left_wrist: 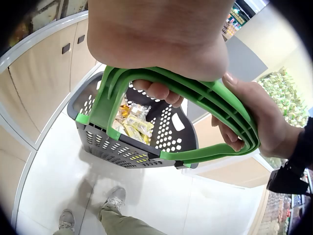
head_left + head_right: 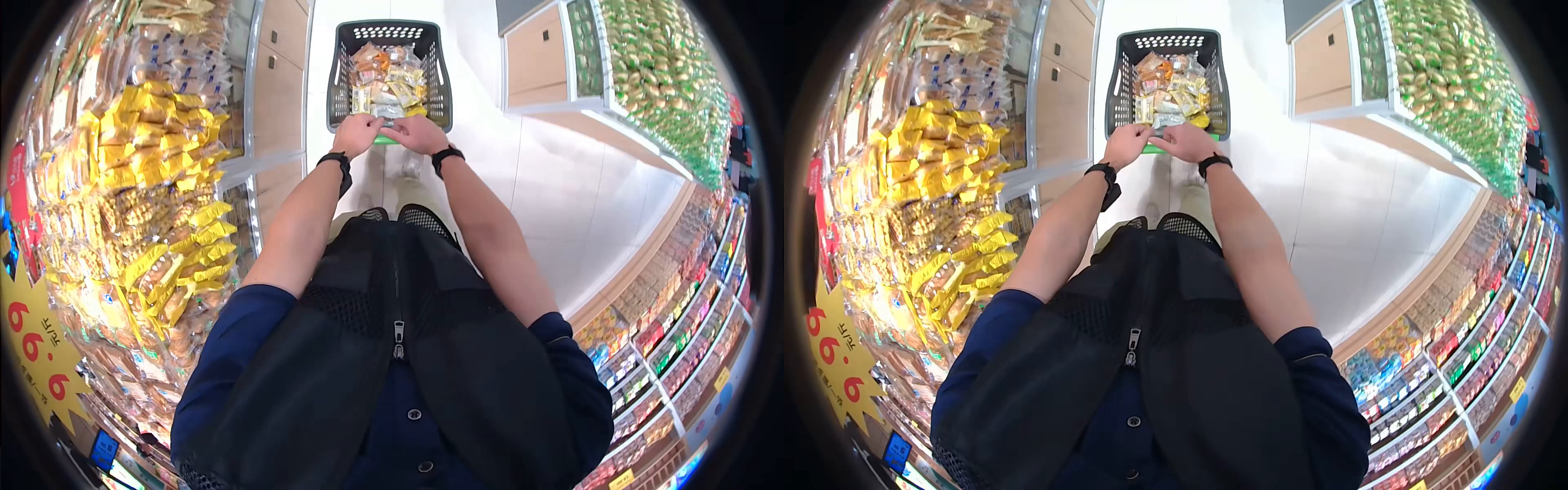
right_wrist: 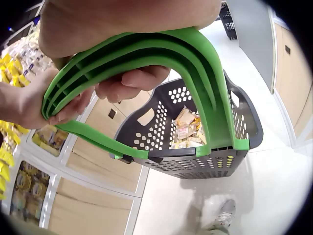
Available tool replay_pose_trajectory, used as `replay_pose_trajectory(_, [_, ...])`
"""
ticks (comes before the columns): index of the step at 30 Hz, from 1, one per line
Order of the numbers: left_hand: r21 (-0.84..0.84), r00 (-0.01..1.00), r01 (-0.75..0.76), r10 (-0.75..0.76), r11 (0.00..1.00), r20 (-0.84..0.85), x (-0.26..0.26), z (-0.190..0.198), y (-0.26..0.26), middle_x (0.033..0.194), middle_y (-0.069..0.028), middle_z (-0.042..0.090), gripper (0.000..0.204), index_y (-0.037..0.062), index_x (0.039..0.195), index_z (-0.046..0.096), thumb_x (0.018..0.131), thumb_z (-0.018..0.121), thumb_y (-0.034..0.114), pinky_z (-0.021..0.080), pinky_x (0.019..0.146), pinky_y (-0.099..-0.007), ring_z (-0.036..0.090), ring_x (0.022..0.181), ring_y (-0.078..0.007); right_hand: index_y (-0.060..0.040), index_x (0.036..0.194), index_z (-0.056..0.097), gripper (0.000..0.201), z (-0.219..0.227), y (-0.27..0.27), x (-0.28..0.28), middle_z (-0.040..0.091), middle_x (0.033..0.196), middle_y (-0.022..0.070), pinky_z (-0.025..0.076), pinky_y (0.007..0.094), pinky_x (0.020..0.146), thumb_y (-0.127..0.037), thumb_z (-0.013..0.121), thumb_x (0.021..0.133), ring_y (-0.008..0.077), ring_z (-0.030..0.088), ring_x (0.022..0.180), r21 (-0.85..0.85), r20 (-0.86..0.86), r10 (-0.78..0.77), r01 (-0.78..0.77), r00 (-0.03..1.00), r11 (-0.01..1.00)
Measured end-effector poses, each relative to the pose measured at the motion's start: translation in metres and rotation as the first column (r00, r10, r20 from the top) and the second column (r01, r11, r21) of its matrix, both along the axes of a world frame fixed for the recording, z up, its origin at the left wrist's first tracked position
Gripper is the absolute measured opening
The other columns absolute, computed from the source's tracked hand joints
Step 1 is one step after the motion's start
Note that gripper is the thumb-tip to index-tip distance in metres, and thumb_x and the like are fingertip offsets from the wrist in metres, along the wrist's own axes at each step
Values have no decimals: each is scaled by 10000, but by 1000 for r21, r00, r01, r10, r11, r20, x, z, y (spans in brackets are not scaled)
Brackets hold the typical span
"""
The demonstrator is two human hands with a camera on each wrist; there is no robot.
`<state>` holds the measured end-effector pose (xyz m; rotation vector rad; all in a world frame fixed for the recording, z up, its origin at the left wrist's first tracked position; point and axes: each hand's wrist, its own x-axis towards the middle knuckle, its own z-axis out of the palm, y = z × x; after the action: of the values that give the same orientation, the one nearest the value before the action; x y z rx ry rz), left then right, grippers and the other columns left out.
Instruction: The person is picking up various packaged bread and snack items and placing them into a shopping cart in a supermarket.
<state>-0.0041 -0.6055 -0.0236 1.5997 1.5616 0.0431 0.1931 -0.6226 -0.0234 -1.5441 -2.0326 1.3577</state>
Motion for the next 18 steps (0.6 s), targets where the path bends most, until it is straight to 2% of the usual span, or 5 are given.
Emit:
replay_pose_trajectory(1, [-15, 1000, -1, 1, 1000, 4, 4, 0, 15, 858, -181, 707, 413, 82, 884, 736, 915, 556, 451, 517, 784, -461, 675, 857, -378, -35, 759, 644, 537, -1, 13, 6, 625, 677, 153, 459, 434, 601, -550, 588, 900, 341, 600, 639, -5, 12, -27, 27, 1000, 1000])
replay_pose_trajectory(5, [0, 993, -15, 15, 1000, 119, 18, -7, 50, 614, -146, 555, 452, -4, 733, 614, 933, 569, 399, 420, 595, -414, 505, 576, -280, -41, 781, 664, 457, -7, 51, 23, 607, 638, 152, 463, 435, 594, -479, 608, 902, 344, 593, 607, -3, 5, -111, 111, 994, 994])
replay_pose_trajectory(10, [2, 984, -79, 78, 997, 160, 26, -8, 98, 591, -138, 528, 456, -16, 695, 591, 933, 613, 372, 405, 563, -400, 458, 534, -233, -14, 780, 662, 378, -2, 104, 31, 589, 619, 154, 452, 418, 567, -374, 646, 895, 335, 574, 574, 10, -55, -181, 181, 982, 983])
replay_pose_trajectory(14, [45, 983, -50, 41, 998, 181, 29, -12, 136, 593, -135, 535, 468, -18, 699, 591, 937, 603, 384, 411, 570, -406, 462, 540, -238, -12, 807, 672, 337, -2, 142, 36, 593, 619, 149, 448, 402, 564, -339, 662, 889, 323, 558, 561, 45, -44, -210, 212, 977, 976])
replay_pose_trajectory(18, [13, 991, 27, -28, 1000, 129, 25, -2, 168, 775, -175, 669, 399, 45, 870, 699, 935, 561, 413, 491, 701, -446, 649, 762, -356, -1, 815, 675, 340, -2, 175, 33, 595, 617, 144, 456, 396, 572, -333, 661, 887, 310, 570, 562, 2, 31, -220, 220, 975, 975])
